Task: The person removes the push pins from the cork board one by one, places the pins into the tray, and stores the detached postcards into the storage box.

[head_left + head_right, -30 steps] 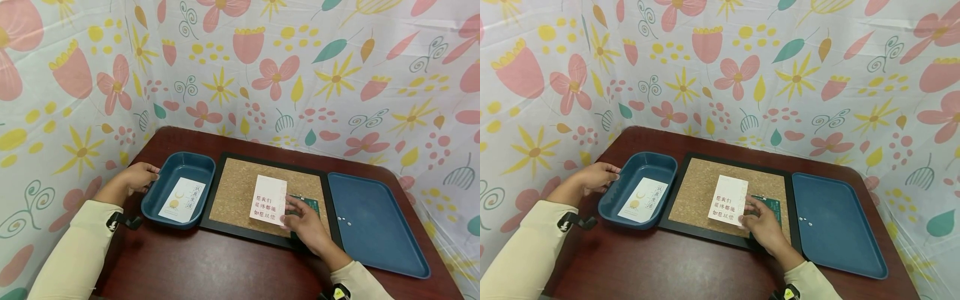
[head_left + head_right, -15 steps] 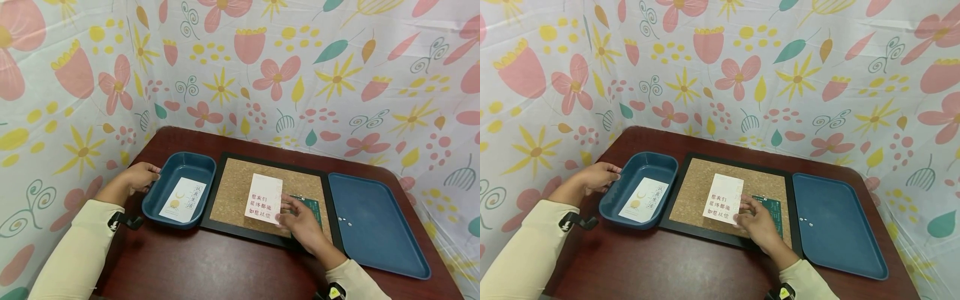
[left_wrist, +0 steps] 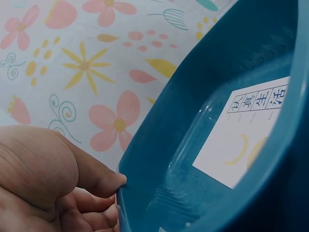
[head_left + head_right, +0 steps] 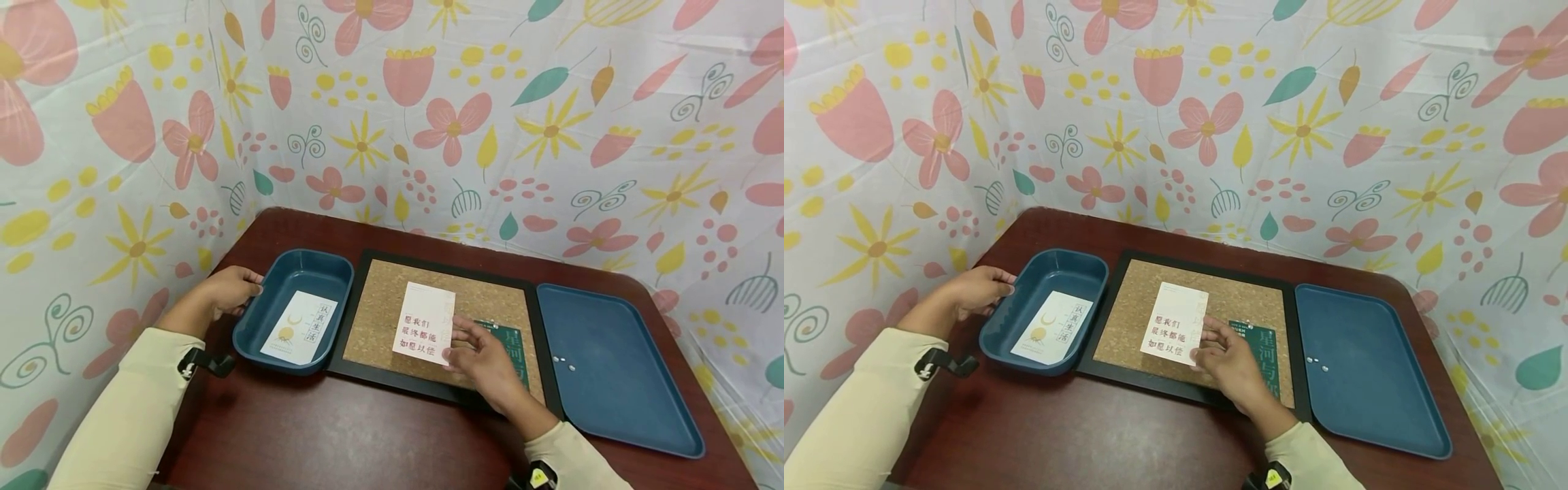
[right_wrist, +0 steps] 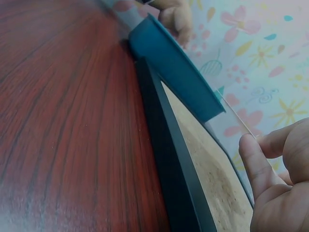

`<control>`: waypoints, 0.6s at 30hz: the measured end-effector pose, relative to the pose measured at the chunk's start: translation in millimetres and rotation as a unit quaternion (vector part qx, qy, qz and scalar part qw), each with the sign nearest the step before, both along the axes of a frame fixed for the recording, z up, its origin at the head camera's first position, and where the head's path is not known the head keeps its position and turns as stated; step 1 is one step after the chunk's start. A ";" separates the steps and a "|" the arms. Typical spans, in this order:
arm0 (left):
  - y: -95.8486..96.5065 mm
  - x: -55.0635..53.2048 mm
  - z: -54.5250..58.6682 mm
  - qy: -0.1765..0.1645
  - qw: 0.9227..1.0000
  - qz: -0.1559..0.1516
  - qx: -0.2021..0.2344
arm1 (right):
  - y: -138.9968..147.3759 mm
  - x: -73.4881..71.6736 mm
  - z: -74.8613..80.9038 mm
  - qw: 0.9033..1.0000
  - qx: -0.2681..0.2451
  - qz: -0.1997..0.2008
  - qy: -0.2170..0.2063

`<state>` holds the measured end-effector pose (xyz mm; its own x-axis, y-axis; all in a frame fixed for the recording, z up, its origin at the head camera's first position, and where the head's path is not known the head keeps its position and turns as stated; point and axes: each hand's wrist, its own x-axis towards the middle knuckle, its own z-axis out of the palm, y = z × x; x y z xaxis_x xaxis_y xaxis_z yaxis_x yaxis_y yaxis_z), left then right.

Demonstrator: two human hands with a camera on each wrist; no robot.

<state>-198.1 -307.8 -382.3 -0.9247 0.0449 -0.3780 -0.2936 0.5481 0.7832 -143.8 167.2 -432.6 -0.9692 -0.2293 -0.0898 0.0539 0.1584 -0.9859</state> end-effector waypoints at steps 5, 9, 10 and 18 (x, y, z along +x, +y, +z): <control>0.8 0.5 0.5 -0.001 1.000 -0.001 -0.001 | -6.7 -0.3 1.6 1.000 -0.008 -0.004 -0.004; 0.7 0.5 0.4 0.000 1.000 -0.002 -0.007 | -10.9 -0.2 2.8 1.000 -0.011 -0.005 -0.005; 0.7 0.4 0.3 0.000 1.000 -0.002 -0.008 | -11.7 0.0 3.0 1.000 -0.011 -0.006 -0.004; 0.8 0.9 1.2 0.001 1.000 0.000 -0.008 | -18.4 -1.3 3.4 1.000 -0.019 0.005 -0.001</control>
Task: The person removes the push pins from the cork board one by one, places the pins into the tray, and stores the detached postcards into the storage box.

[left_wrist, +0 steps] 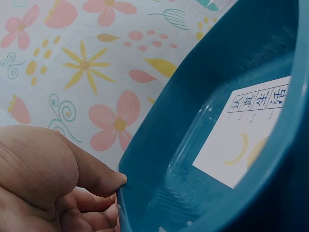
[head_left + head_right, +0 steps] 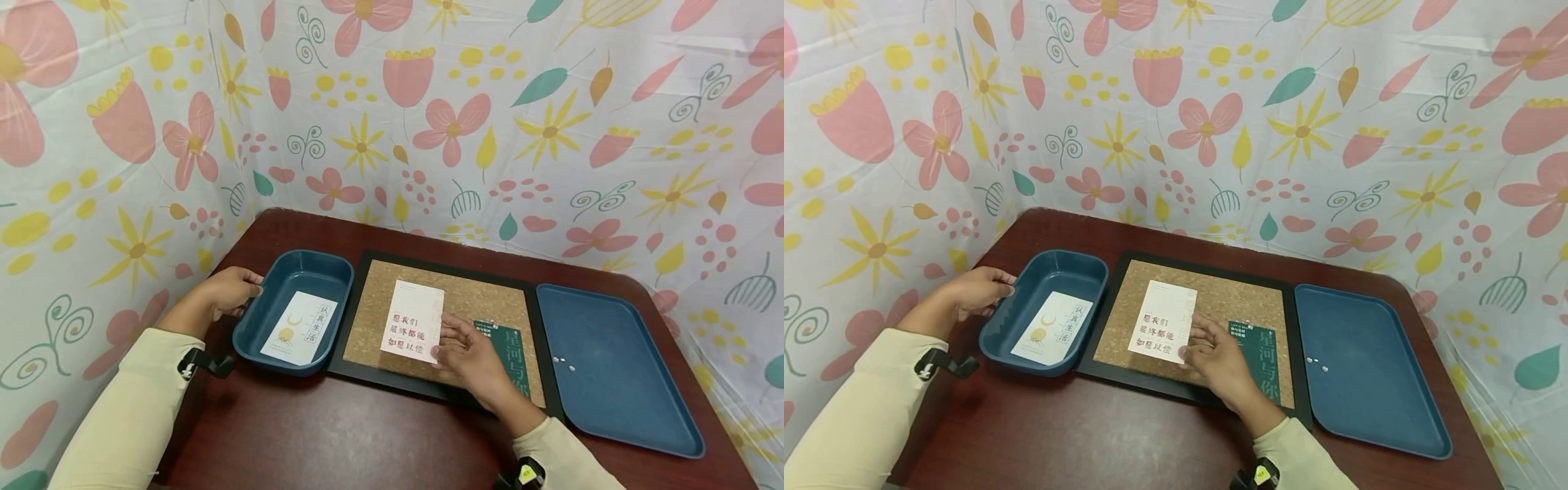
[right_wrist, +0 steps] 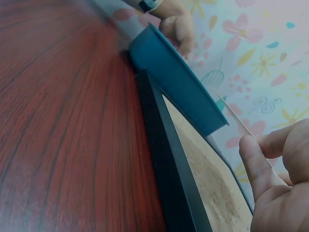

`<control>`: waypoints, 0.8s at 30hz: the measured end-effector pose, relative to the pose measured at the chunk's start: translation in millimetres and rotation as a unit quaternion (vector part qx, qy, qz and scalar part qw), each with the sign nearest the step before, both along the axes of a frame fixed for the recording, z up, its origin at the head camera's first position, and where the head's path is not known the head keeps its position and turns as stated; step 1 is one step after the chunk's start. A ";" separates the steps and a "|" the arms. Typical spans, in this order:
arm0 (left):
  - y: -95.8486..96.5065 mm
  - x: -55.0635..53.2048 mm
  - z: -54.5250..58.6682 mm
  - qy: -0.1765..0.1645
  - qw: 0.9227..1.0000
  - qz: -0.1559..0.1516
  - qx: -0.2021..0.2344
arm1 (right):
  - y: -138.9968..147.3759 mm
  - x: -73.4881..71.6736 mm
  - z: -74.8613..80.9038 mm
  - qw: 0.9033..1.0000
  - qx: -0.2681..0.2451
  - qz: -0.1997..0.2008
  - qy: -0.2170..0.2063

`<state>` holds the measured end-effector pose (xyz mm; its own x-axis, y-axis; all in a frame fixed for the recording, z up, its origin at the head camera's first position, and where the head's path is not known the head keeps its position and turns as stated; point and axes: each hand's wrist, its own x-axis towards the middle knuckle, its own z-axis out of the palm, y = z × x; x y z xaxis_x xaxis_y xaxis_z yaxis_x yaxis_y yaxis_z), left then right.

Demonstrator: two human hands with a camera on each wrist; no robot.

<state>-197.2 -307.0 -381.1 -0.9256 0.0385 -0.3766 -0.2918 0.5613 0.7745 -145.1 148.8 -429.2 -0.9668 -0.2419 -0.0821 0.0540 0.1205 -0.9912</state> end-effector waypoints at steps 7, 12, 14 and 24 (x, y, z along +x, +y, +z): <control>-1.0 -1.8 -1.2 0.000 1.000 0.001 0.000 | -7.1 -0.7 0.8 1.000 -0.010 0.002 -0.001; -2.6 -2.8 -2.3 -0.002 1.000 0.003 0.003 | -11.8 -1.1 1.3 1.000 -0.023 0.005 -0.009; -2.8 -2.9 -2.9 0.000 1.000 0.003 0.004 | -13.8 -1.1 1.4 1.000 -0.024 0.006 -0.009; -2.2 -2.0 -2.1 0.000 1.000 0.002 0.008 | -23.4 0.6 2.8 0.999 -0.033 0.007 -0.033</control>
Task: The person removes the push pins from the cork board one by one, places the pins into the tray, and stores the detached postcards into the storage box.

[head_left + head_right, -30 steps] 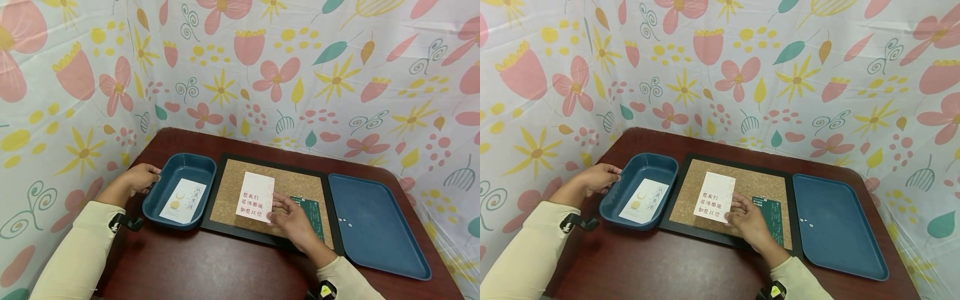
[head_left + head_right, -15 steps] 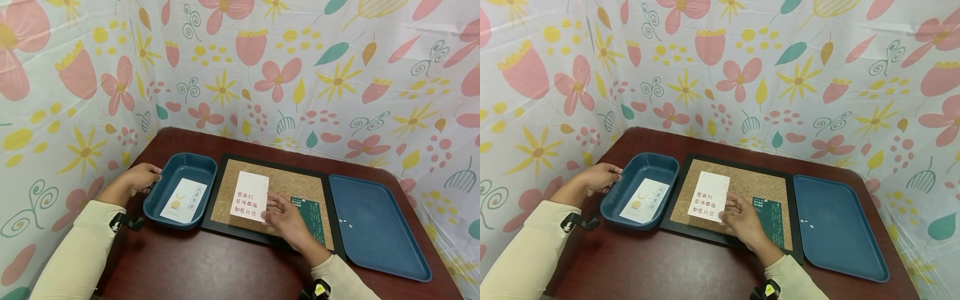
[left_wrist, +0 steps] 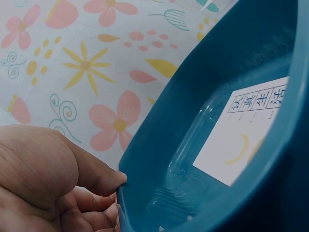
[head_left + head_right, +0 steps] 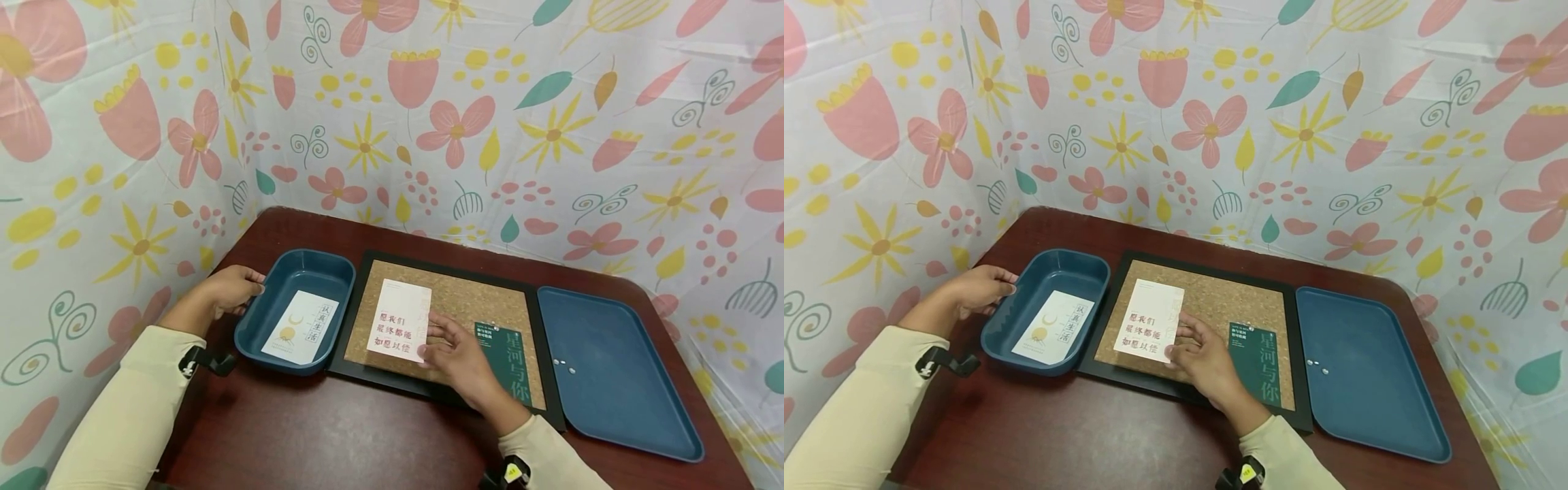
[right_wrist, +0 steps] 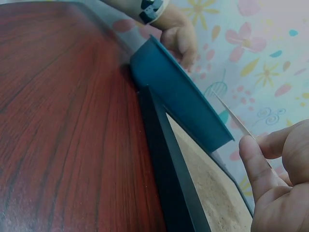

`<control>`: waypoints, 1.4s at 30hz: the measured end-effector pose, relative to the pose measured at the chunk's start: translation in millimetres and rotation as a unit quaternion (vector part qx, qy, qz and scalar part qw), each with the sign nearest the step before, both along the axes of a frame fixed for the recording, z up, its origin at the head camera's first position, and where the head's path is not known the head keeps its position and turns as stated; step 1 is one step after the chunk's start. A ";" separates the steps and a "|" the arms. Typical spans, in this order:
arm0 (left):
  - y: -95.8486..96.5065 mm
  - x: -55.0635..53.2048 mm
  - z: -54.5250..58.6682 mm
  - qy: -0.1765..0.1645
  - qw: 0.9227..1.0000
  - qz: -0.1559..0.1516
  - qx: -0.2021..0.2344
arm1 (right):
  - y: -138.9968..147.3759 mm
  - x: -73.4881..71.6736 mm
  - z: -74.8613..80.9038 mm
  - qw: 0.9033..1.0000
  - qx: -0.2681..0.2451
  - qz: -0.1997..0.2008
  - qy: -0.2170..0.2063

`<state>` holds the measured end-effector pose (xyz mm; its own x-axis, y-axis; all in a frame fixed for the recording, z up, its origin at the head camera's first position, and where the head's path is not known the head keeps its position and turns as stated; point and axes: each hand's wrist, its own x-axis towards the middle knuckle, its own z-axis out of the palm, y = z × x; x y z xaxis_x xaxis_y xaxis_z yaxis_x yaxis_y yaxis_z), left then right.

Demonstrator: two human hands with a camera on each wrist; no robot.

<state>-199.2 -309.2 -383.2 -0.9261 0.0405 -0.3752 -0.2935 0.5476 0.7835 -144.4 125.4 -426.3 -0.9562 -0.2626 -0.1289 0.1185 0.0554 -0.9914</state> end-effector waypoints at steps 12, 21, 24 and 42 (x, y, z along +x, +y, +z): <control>-0.7 0.2 -0.7 -0.002 1.000 -0.005 0.002 | -8.6 -1.2 -0.9 1.000 -0.011 0.006 0.012; -0.6 -1.6 -2.0 -0.005 1.000 -0.002 0.002 | -17.4 -0.7 -0.1 1.000 -0.026 0.010 -0.001; -0.4 -0.8 -1.3 -0.004 1.000 -0.003 0.001 | -20.0 -0.8 -0.1 1.000 -0.028 0.009 0.005; -0.1 -2.1 -1.6 -0.002 1.000 0.000 -0.007 | -34.8 -0.5 -0.2 0.998 -0.048 0.032 0.007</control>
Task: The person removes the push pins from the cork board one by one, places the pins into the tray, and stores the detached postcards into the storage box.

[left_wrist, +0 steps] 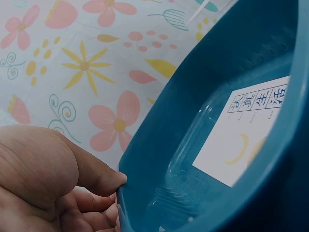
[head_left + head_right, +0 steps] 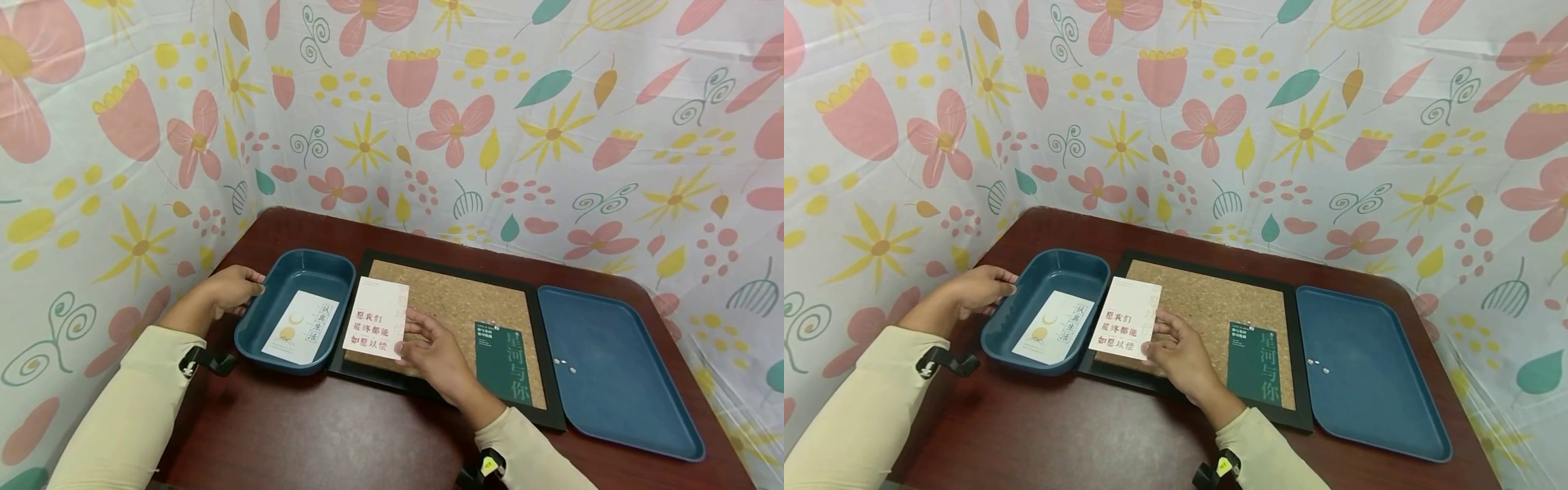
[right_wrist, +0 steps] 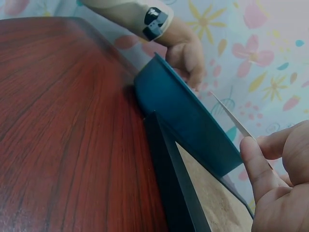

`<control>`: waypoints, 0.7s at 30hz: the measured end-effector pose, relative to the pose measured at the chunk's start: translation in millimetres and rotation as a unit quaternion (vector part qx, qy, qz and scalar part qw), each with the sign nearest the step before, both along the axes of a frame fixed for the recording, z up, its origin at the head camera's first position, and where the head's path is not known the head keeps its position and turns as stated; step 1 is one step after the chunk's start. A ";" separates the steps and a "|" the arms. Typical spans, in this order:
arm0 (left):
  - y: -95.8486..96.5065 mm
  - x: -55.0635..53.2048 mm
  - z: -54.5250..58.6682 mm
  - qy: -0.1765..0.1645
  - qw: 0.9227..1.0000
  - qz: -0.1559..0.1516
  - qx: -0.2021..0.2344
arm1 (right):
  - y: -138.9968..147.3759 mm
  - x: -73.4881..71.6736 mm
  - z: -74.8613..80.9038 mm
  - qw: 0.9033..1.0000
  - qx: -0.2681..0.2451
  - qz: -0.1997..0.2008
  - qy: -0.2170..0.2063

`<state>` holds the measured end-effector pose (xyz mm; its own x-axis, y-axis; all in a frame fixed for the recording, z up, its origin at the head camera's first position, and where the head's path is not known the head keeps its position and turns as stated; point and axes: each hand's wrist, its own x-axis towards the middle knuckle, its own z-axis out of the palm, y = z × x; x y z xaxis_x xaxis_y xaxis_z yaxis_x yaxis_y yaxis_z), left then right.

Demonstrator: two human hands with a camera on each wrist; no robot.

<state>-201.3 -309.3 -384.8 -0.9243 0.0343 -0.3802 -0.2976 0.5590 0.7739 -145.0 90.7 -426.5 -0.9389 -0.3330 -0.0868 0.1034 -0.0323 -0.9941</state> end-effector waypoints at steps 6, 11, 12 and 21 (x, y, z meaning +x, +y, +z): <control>-0.5 0.0 -1.1 0.001 1.000 -0.001 0.001 | -6.0 -0.6 0.1 1.000 -0.001 0.000 0.008; -1.0 -0.6 -1.6 0.002 1.000 0.000 -0.001 | -10.6 -1.4 0.4 1.000 0.003 -0.001 0.011; -1.0 -0.7 -1.7 0.002 1.000 0.000 -0.001 | -11.6 -1.4 0.7 1.000 0.001 0.000 0.011; -1.0 -0.1 0.1 0.000 1.000 0.002 -0.001 | -20.4 -1.3 0.5 1.000 -0.013 0.006 0.008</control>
<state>-201.5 -310.2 -384.7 -0.9244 0.0303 -0.3803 -0.2996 0.5594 0.7729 -146.3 70.3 -426.1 -0.9359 -0.3464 -0.0635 0.0885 -0.0566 -0.9945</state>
